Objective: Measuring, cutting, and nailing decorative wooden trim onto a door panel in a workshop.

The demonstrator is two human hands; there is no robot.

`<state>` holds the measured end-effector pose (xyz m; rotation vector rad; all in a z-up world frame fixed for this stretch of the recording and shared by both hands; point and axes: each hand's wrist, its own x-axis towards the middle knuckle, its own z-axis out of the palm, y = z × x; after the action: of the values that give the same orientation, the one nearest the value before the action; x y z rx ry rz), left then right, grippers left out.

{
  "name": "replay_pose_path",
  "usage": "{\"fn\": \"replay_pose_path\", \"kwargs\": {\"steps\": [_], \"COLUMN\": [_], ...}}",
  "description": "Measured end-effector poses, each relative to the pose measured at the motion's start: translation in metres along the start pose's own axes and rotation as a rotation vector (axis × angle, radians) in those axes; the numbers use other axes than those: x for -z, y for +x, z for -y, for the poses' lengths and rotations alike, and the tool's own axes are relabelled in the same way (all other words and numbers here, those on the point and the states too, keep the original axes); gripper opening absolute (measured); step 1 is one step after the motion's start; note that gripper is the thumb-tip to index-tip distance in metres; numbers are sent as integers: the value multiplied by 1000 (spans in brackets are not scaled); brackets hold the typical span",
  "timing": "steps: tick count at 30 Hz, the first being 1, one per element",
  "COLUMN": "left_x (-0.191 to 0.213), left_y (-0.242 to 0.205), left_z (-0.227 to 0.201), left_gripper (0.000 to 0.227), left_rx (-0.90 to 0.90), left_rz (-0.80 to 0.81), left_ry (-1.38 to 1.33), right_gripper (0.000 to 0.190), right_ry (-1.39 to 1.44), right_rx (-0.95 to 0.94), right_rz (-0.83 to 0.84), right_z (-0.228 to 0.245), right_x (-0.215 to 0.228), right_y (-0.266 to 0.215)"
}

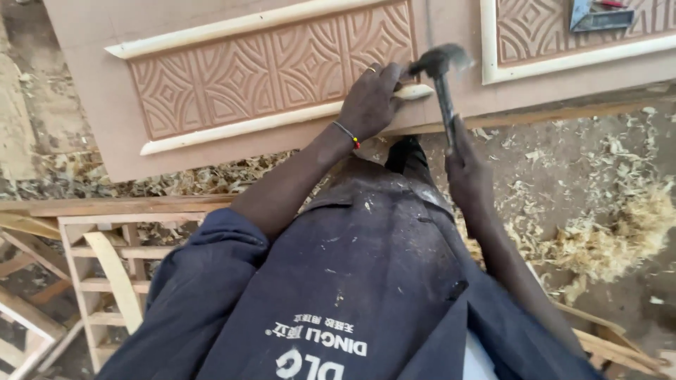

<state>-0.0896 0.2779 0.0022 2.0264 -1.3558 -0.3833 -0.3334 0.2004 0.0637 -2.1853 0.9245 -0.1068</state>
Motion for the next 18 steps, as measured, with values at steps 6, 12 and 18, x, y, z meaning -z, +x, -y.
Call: {"fn": "replay_pose_path", "kwargs": {"steps": [6,12,18], "left_x": [8,5,3], "left_y": [-2,-3,-6], "left_z": [7,4,-4], "left_gripper": [35,42,41], "left_rx": [-60,63,96], "left_rz": [-17,25,-35], "left_ry": [-100,-80,-17], "right_gripper": [48,7,18], "right_ry": [91,-181,-331], "right_rx": [61,205,294], "right_rz": [-212,-530,-697], "right_z": [-33,-103,-165], "right_x": [-7,60,161], "right_y": [58,109,208]}}
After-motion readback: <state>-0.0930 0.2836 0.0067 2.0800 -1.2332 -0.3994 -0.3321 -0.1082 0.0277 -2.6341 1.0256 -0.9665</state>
